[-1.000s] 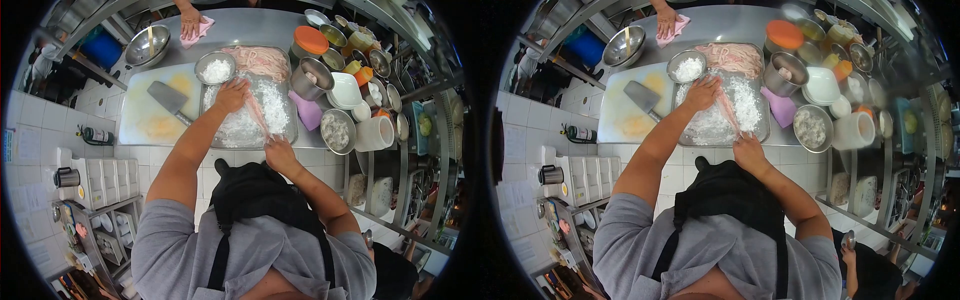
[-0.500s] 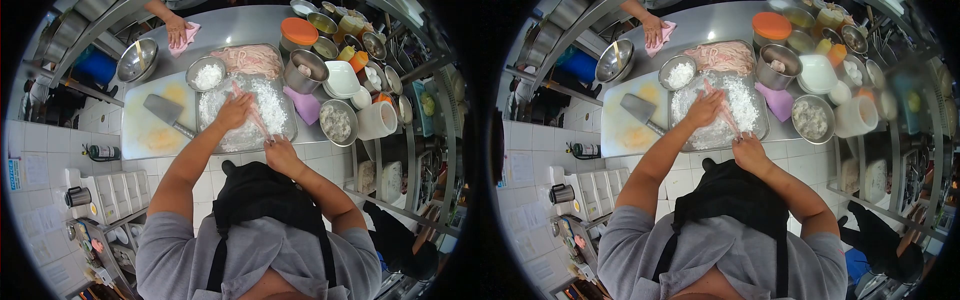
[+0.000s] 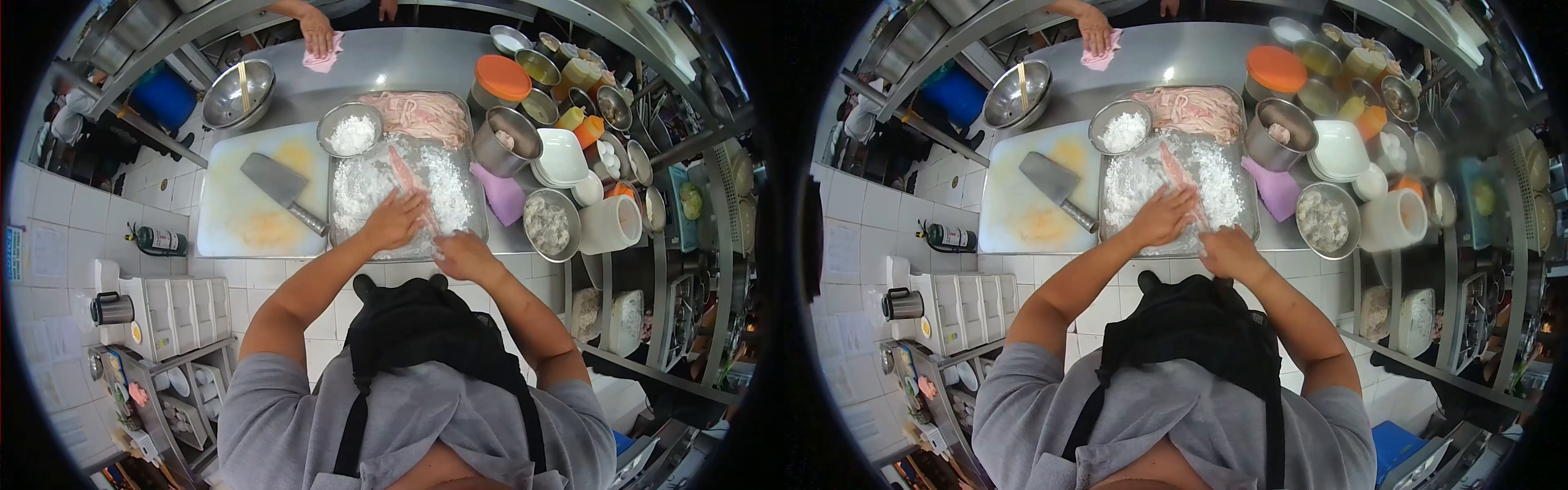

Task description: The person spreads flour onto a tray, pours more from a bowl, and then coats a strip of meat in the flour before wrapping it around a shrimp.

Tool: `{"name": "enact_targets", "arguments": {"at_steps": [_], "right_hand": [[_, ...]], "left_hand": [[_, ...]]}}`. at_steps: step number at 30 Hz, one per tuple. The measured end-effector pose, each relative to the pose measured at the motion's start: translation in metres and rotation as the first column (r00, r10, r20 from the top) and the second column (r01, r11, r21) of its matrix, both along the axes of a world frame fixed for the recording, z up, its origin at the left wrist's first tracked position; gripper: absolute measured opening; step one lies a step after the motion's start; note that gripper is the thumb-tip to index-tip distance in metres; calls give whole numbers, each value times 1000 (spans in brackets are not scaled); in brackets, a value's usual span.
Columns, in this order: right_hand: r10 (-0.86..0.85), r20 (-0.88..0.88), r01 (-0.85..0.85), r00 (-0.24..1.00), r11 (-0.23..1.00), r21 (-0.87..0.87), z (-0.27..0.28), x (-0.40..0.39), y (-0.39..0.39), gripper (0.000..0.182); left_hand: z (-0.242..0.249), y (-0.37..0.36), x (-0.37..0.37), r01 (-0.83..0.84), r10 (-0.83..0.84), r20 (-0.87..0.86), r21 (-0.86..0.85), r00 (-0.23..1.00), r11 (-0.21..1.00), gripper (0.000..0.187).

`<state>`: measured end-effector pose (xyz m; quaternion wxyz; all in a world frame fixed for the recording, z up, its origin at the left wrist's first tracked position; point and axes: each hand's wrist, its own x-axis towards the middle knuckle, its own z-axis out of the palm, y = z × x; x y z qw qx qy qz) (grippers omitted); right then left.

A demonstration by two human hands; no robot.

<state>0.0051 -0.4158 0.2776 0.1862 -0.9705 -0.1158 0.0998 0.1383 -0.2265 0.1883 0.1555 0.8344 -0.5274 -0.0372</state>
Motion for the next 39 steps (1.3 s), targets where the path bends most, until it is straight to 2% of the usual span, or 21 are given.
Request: {"name": "enact_targets", "arguments": {"at_steps": [1,2,4,5,6,9,12,19,23,24,25,27,29,31,33,35,39], "right_hand": [[-64,-18,65,998,993,96,-1,7,-2,21],[-53,-18,54,998,994,90,-2,12,-3,21],[-79,207,57,975,992,110,-5,18,-3,28],[-54,201,37,978,995,87,-17,18,-3,36],[-45,198,28,979,996,85,-22,15,-1,36],[19,209,6,978,993,-119,-38,-2,9,48],[-5,258,39,966,991,-127,-43,-15,8,43],[-87,224,110,971,990,-92,-32,-27,9,37],[-86,225,108,971,990,-88,-32,-42,7,45],[-96,247,114,964,992,-61,-42,-46,6,47],[-117,241,132,963,990,-46,-37,-48,5,48],[-164,245,175,956,984,-27,-27,-50,6,50],[-176,263,188,949,982,-19,-25,-53,5,52],[-171,272,182,947,983,-14,-25,-53,4,52],[-154,199,160,968,987,-17,-21,-53,2,53],[-141,206,146,968,989,-7,-20,-52,1,52],[-114,148,113,982,993,14,-14,-47,-2,50]], "left_hand": [[2,2,3,-9,9,2,-6,1000,1000,54],[4,3,7,-21,22,21,-28,1000,999,53],[4,4,16,-44,45,35,-54,998,998,51],[4,4,23,-55,57,59,-49,997,997,51],[3,3,32,-65,68,85,-43,994,997,51],[0,4,53,-132,130,99,11,987,991,52],[-5,4,72,-179,173,99,55,980,982,52],[-7,-9,102,-236,223,90,163,971,958,54],[-15,-15,111,-264,246,108,203,963,943,55],[-26,-14,117,-252,230,147,149,962,956,56],[-19,-15,119,-252,235,114,171,965,953,56],[-16,-22,115,-302,278,155,167,948,938,56],[-6,-33,107,-399,400,41,211,916,892,61],[3,-40,91,-492,490,55,163,870,855,64],[0,-45,78,-544,540,61,112,839,832,65],[4,-45,60,-547,547,-6,-35,837,836,66],[22,-38,15,-471,471,-41,-151,881,869,65]]}}
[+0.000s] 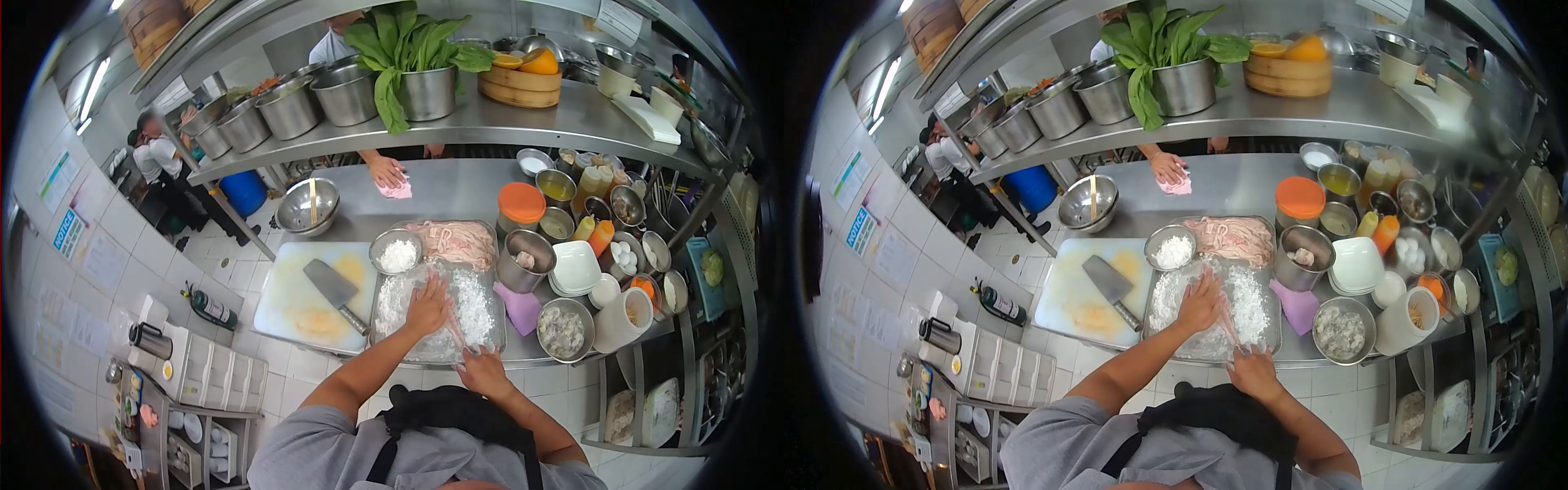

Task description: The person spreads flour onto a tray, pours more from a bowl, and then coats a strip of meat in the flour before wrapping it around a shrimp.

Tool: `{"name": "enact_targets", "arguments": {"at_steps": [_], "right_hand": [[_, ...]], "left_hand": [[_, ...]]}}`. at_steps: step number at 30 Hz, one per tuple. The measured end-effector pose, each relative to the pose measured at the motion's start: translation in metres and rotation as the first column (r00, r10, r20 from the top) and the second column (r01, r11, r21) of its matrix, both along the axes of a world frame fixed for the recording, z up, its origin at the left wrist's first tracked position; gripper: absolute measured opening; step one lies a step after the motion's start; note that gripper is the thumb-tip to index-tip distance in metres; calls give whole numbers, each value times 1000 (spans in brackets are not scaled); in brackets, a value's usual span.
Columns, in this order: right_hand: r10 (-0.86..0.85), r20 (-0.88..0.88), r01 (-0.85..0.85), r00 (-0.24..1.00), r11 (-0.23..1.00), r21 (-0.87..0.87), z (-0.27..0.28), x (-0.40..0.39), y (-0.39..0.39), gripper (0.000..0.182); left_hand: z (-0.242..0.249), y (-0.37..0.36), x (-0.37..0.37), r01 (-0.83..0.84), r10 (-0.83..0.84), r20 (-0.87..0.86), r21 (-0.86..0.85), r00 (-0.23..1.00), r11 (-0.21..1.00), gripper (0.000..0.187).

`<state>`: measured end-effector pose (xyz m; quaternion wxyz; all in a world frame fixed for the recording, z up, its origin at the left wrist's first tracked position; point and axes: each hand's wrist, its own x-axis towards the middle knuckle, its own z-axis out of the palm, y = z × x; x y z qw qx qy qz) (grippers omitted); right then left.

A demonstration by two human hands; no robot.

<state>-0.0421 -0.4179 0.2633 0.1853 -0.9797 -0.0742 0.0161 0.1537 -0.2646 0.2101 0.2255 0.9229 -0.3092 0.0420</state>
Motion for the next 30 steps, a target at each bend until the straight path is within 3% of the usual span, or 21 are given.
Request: {"name": "enact_targets", "arguments": {"at_steps": [4,9,10,12,13,14,16,18,20,23,25,29,30], "right_hand": [[48,-107,-46,993,999,19,0,11,-6,53],[87,-134,-79,987,995,66,-16,26,-20,49],[129,-181,-110,975,987,113,-20,31,-27,52],[103,-213,-54,972,973,226,22,36,-45,51],[80,-67,-57,995,954,296,19,36,-61,43],[73,-34,-52,997,902,428,32,38,-83,43],[-52,1,45,999,874,484,58,34,-126,42],[-258,235,130,937,883,451,78,23,-170,45],[-385,-22,346,923,802,487,106,13,-209,45],[-429,1,404,903,851,336,84,-1,-257,44],[-357,-80,360,931,932,42,70,-11,-265,41],[-203,-127,196,971,978,-64,45,-26,-248,41],[-179,18,180,984,973,-144,35,-28,-243,43]], "left_hand": [[-1,16,-44,21,-22,-50,-8,999,1000,60],[-9,28,-75,-75,72,-77,-26,994,997,54],[-10,30,-76,-91,90,-54,-9,994,996,54],[-13,40,-80,-111,111,-24,-8,994,994,53],[-15,43,-79,-132,132,-1,-34,991,991,52],[-10,47,-83,-146,145,-23,-55,989,988,49],[-1,50,-85,-193,192,-21,-59,981,980,46],[0,57,-92,-225,224,-19,-33,974,974,44],[-3,63,-97,-283,283,-19,-10,959,959,42],[-9,63,-100,-313,314,-28,17,949,950,41],[-8,55,-105,-320,320,-26,25,947,947,40],[-7,38,-111,-270,270,-15,-6,963,963,38],[-4,31,-115,-256,257,26,-27,966,966,35]]}}
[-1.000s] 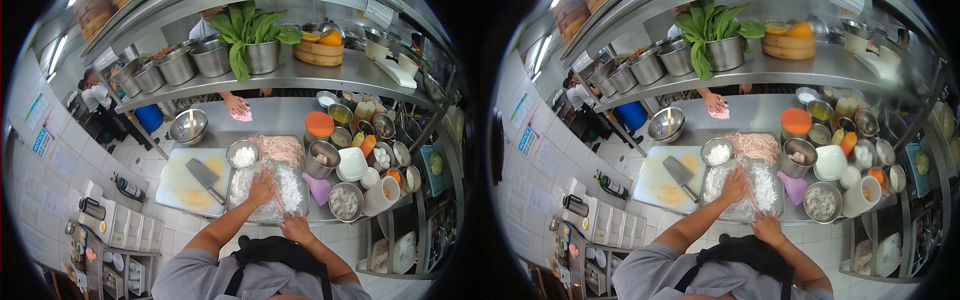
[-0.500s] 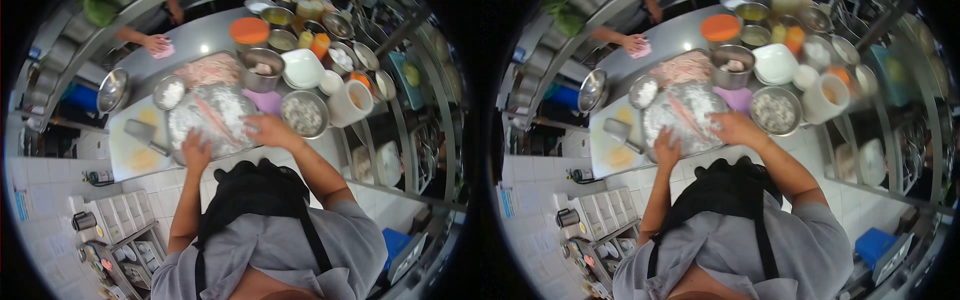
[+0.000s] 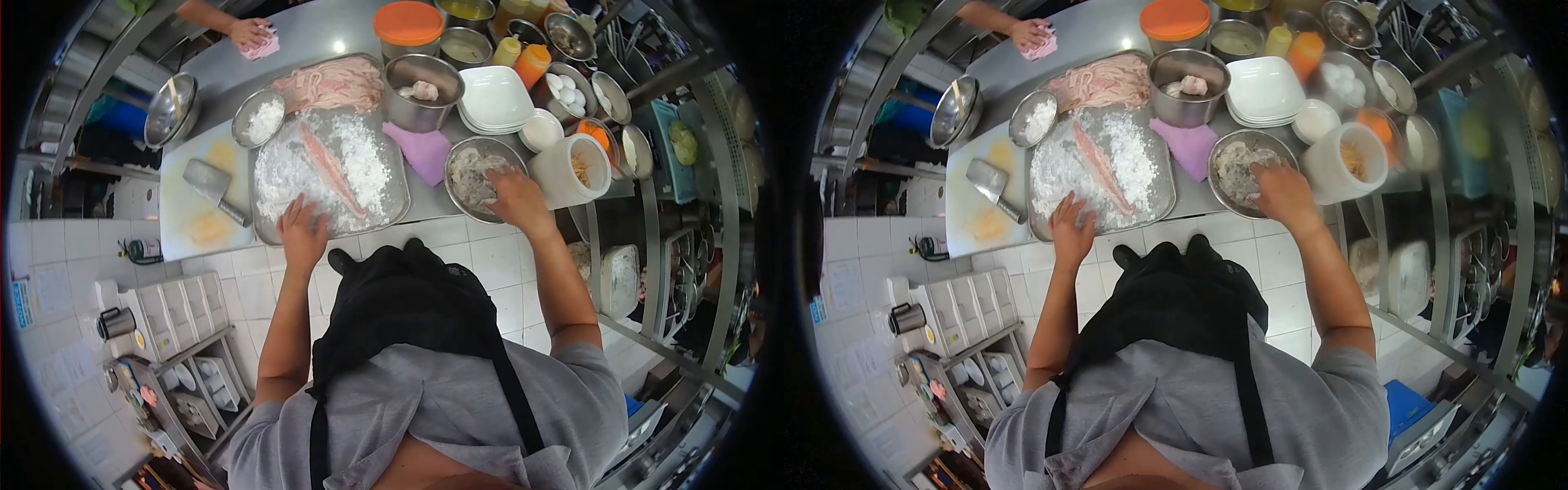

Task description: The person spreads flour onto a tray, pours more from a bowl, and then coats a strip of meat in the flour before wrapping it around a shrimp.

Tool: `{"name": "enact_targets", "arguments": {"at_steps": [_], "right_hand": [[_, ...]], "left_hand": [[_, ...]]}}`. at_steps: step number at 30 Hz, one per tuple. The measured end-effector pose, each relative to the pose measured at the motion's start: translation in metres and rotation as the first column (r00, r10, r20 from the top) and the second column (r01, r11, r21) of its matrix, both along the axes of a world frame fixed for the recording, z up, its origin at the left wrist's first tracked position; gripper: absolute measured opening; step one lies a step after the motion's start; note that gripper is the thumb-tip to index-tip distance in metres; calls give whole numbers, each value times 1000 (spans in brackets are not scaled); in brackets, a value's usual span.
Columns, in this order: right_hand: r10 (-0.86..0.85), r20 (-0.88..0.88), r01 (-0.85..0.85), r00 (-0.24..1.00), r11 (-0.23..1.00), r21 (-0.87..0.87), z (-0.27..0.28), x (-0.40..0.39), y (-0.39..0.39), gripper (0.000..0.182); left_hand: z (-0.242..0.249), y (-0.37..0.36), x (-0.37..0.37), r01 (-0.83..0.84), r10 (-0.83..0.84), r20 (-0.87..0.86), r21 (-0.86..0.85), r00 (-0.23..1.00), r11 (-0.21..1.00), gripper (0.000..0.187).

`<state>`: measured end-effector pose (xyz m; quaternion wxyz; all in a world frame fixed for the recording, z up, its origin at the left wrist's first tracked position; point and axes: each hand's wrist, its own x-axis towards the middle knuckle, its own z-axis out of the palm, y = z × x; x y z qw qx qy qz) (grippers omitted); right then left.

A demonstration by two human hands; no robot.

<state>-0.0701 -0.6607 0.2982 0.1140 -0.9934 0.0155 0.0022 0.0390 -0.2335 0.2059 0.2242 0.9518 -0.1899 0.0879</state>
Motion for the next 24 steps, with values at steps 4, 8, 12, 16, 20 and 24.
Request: {"name": "enact_targets", "arguments": {"at_steps": [4,8,12,16,20,24], "right_hand": [[45,30,-45,999,999,8,-8,4,-2,49],[64,-14,-63,998,992,107,-3,7,-12,48],[-20,-43,35,999,918,395,-2,9,-29,37],[-76,-7,62,997,739,671,10,33,-16,34],[111,123,-166,986,678,716,23,68,47,29],[315,74,-281,946,686,671,-9,106,119,35]], "left_hand": [[5,-21,-9,33,-33,24,-10,999,999,34],[9,-32,-19,23,-21,32,-62,999,998,33],[11,-28,-22,-12,14,28,-80,999,997,33],[9,-14,-26,-71,74,33,-82,997,994,33],[10,-25,-31,-64,69,52,-96,996,993,31],[17,-56,-33,34,-28,76,-78,997,996,28]]}}
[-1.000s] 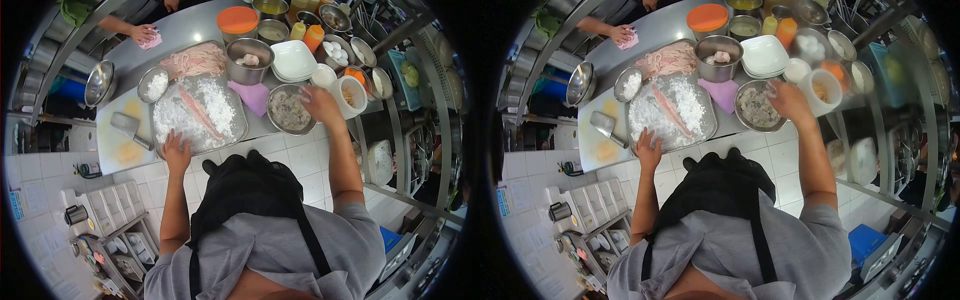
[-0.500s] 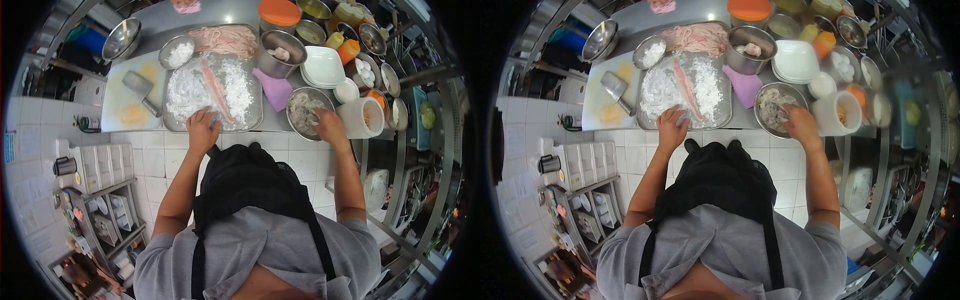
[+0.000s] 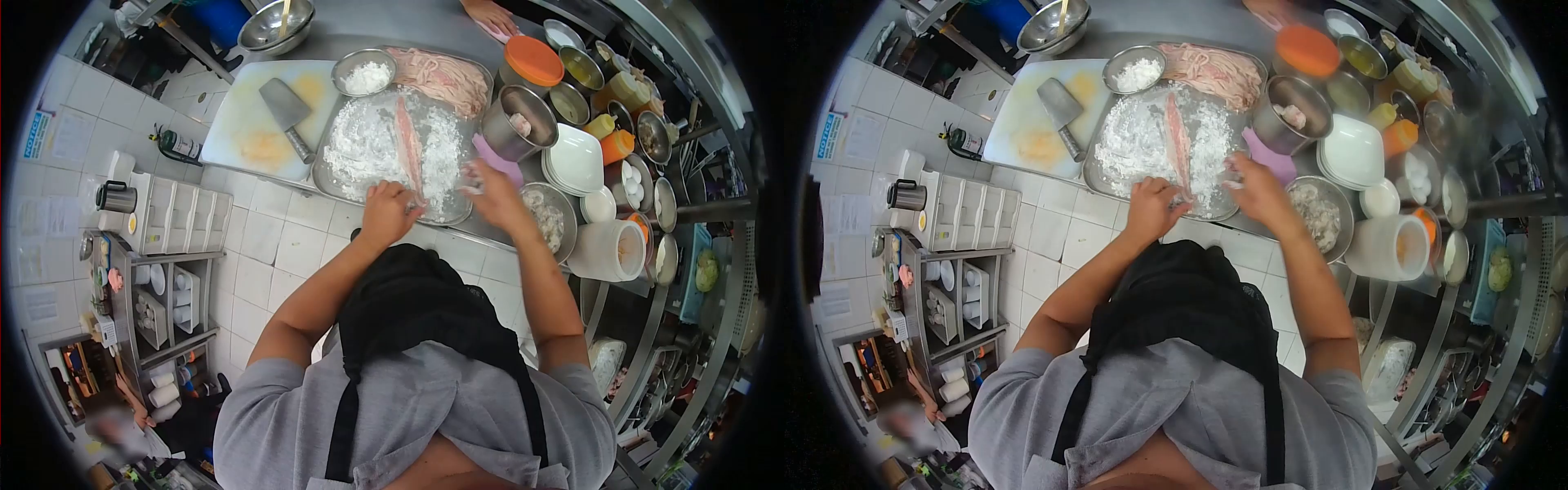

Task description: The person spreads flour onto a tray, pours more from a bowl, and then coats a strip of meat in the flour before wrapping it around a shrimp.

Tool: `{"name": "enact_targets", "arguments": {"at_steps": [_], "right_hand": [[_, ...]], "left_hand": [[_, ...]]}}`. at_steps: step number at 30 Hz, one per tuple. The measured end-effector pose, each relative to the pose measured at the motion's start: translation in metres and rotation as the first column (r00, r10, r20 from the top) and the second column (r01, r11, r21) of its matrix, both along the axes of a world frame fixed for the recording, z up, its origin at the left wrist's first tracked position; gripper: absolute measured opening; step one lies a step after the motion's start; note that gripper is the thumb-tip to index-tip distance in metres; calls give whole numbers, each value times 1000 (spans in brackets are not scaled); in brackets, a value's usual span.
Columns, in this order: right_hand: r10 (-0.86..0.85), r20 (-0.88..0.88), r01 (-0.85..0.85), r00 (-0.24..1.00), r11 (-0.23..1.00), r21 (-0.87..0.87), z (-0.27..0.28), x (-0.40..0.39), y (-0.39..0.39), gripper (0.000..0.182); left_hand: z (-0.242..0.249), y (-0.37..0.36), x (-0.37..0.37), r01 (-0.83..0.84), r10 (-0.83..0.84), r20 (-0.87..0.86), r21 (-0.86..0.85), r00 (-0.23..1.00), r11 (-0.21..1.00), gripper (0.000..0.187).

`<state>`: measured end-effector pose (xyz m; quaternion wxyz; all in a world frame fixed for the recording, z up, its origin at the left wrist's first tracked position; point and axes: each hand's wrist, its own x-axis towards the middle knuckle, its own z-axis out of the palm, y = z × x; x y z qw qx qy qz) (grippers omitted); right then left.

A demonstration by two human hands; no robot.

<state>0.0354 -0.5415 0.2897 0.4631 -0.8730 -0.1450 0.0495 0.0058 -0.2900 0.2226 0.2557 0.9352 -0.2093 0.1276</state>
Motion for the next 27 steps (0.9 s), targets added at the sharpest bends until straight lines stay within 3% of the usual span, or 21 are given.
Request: {"name": "enact_targets", "arguments": {"at_steps": [2,4,5,7,11,12,18,21,27], "right_hand": [[89,-45,-91,995,995,-44,-11,13,25,37],[178,163,-145,970,970,-196,-29,22,46,36],[190,166,-155,968,967,-201,-36,25,54,36],[108,176,-74,978,980,-185,-43,27,69,35],[125,187,-77,974,967,-244,-70,31,81,36],[194,206,-130,959,950,-285,-72,36,78,35],[180,189,-131,965,960,-247,-87,32,72,29],[203,136,-184,970,973,-142,-82,32,69,24],[118,92,-108,989,989,-106,-77,26,71,16]], "left_hand": [[7,-8,1,13,-12,-35,43,999,999,27],[6,-14,6,38,-30,-77,106,997,994,22],[2,-16,6,26,-19,-73,102,997,994,22],[-2,-20,6,16,-20,12,255,1000,967,23],[-9,-22,8,-4,-9,46,287,999,958,12],[-8,-22,9,-14,-1,52,284,999,959,12],[-13,-24,4,-66,45,81,269,996,961,11],[-20,-21,7,-71,57,73,209,996,975,10],[-16,-19,-3,-77,75,56,34,996,997,8]]}}
